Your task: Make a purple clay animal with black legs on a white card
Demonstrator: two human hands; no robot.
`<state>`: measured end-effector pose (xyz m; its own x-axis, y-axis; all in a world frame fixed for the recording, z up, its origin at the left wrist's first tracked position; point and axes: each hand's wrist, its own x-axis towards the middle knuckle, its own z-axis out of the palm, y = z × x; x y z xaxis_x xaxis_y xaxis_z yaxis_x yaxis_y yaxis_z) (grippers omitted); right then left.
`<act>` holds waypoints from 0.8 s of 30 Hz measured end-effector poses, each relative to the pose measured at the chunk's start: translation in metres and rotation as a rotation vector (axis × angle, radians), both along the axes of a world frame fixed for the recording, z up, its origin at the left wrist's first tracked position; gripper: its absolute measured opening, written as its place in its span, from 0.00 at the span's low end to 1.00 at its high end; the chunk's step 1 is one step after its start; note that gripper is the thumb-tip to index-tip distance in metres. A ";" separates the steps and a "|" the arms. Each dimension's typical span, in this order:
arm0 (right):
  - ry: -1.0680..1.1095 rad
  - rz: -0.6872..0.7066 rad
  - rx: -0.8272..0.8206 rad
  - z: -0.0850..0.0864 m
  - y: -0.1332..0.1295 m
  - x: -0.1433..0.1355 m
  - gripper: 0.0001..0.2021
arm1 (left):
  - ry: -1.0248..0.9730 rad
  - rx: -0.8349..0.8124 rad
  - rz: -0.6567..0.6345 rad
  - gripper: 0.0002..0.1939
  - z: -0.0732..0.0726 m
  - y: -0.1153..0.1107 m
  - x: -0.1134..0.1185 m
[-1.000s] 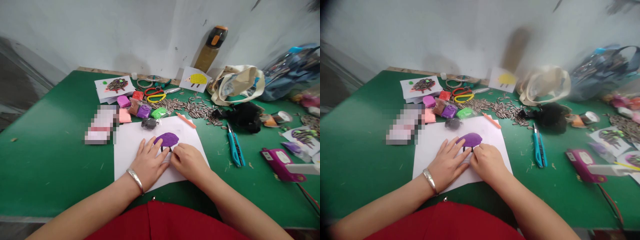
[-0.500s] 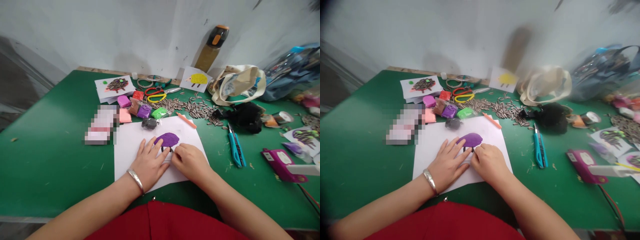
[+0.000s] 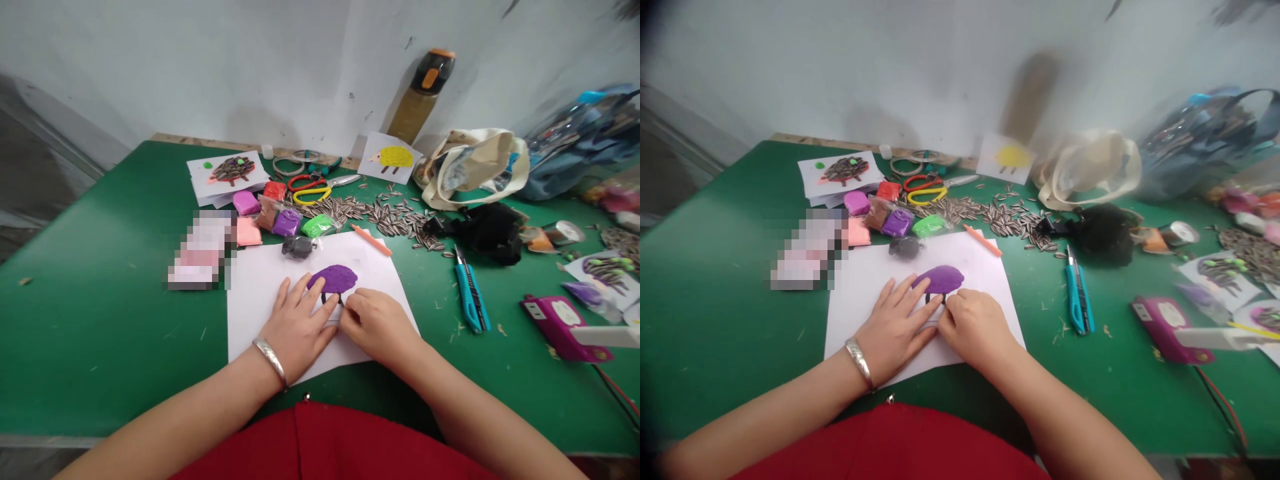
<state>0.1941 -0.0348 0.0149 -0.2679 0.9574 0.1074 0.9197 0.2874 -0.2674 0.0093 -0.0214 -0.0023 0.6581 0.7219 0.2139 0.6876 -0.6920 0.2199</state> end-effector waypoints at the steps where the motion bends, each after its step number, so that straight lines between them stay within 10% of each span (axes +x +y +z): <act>1: 0.014 -0.007 -0.008 0.001 0.001 0.002 0.11 | -0.002 -0.005 -0.001 0.21 0.000 0.000 0.000; 17: 0.037 -0.081 -0.002 0.001 0.010 0.019 0.12 | -0.187 0.059 -0.028 0.17 0.002 0.012 -0.012; 24: 0.140 0.251 -0.049 0.005 0.008 0.017 0.13 | -0.180 0.016 -0.014 0.17 0.003 0.012 -0.012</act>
